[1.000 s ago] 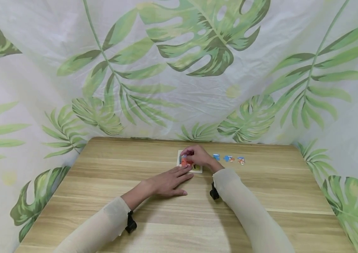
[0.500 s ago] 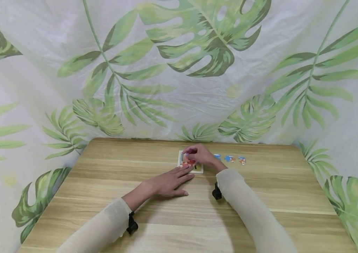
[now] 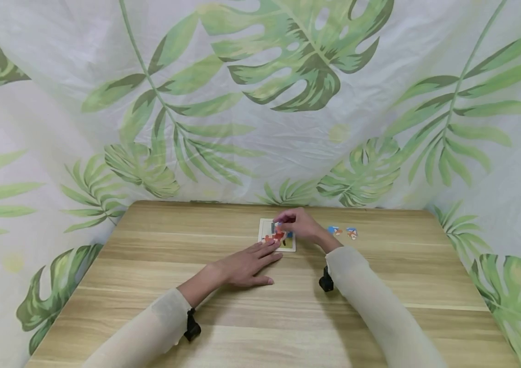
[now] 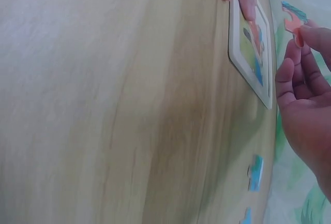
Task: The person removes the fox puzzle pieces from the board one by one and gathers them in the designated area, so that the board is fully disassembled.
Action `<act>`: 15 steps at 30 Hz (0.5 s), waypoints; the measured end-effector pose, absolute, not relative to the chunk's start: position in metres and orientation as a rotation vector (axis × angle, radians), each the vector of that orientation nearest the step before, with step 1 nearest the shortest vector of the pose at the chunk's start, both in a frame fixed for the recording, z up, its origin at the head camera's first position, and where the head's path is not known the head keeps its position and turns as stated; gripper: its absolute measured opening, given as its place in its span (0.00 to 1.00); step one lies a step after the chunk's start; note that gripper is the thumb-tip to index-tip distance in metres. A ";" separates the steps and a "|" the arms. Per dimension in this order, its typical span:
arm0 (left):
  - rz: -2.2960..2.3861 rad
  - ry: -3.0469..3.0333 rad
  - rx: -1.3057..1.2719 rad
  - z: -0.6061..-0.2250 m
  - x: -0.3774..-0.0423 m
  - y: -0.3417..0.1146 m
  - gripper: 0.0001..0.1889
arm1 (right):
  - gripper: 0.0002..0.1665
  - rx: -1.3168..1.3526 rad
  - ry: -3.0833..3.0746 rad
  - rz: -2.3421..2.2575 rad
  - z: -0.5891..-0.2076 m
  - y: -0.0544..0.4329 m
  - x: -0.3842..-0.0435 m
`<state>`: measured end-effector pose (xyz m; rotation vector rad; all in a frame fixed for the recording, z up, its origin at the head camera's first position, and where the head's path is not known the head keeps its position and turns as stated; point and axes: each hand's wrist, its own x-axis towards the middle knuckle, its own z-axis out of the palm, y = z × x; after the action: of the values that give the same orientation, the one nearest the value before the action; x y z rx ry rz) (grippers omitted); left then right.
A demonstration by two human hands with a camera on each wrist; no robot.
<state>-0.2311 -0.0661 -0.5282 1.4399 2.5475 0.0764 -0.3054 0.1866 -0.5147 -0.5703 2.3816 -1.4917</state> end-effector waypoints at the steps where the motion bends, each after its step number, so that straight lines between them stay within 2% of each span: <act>1: 0.075 2.547 1.441 -0.528 -0.231 -0.066 0.41 | 0.13 -0.582 2.386 -1.492 -0.514 0.189 -0.305; 15: 0.076 2.552 1.440 -0.527 -0.231 -0.067 0.41 | 0.12 -0.602 2.429 -1.437 -0.508 0.210 -0.292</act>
<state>-0.2306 -0.0674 -0.5269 1.4402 2.5520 0.0759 -0.2920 0.2101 -0.5078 -0.6021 2.4286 -1.4373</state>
